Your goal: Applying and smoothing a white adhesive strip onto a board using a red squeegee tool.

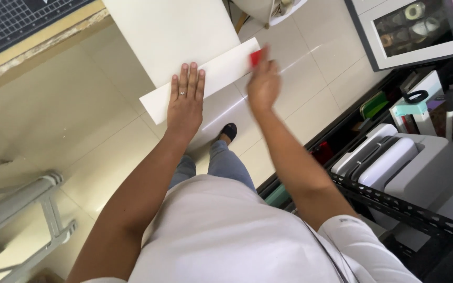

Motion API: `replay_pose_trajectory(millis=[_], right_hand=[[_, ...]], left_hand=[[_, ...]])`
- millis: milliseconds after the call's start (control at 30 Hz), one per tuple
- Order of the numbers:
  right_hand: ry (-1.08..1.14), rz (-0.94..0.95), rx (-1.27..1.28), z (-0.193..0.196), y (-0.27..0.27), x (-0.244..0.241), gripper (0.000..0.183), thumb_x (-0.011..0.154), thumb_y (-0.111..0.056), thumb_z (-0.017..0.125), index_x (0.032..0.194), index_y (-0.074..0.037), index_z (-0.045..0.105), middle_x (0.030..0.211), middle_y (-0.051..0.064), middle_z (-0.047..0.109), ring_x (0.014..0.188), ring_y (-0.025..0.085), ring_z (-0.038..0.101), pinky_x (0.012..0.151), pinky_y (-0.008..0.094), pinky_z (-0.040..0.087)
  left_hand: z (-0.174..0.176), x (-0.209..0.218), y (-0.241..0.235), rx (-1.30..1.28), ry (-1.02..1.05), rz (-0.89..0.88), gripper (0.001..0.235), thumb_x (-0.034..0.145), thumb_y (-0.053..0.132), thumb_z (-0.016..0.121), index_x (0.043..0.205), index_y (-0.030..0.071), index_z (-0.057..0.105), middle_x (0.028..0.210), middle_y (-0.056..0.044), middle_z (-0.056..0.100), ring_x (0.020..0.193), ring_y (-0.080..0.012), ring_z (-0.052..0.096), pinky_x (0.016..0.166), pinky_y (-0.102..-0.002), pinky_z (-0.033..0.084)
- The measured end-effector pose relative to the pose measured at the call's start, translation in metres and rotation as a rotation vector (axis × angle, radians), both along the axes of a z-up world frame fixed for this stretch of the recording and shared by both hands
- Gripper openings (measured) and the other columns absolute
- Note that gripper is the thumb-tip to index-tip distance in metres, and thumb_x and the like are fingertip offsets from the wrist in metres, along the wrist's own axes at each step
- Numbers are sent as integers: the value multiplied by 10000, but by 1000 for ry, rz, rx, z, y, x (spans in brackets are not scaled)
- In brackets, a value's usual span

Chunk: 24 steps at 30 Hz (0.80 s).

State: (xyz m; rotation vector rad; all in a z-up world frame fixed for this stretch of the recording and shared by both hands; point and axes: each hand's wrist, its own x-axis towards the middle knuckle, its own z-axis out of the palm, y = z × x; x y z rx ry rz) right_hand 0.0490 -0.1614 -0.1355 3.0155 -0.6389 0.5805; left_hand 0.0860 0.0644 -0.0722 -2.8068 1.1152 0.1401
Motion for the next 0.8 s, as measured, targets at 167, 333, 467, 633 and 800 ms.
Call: replay_pose_trajectory(millis=[167,333,467,633,800], right_hand=[[-42,227,17,2,78,-22,654,1006,-171,501,1632,-147,312,1023,101,585,894,327,616,683,420,518],[40,-79,54,15,-21,-2,661,1021,-165,610,1610,-157,308,1083,77,597,963,299,672,750,416,541],[82,246,98,14,107,-16,311,953,-7,552,1260,-12,603,1002,179,609,846,393,626,687,482,496],[80,181,-85,23,26,0,324,1009,-150,534,1304,-33,599,1092,187,625,852,379,628,671,471,492],[97,134,-8,-24,80,-16,496,1008,-152,535,1492,-138,429,1159,142,593,893,348,665,724,453,521]], left_hand=[[-2,3,3,-67,218,77,823,1076,297,510,1667,24,6,1738,-188,-82,1593,-379,-112,1305,-518,-80],[8,13,22,-43,294,185,947,1039,491,504,1659,29,-44,1716,-194,-164,1565,-375,-212,1261,-532,-156],[0,16,24,-47,282,212,982,1026,516,521,1655,35,-61,1709,-199,-178,1559,-383,-224,1258,-540,-171],[54,-2,78,-350,385,464,1090,977,498,685,1656,5,-9,1715,-247,-97,1559,-446,-149,1267,-561,-119],[-15,-26,96,-789,547,754,1319,887,387,895,1638,52,-137,1722,-203,-50,1580,-390,-25,1318,-510,28]])
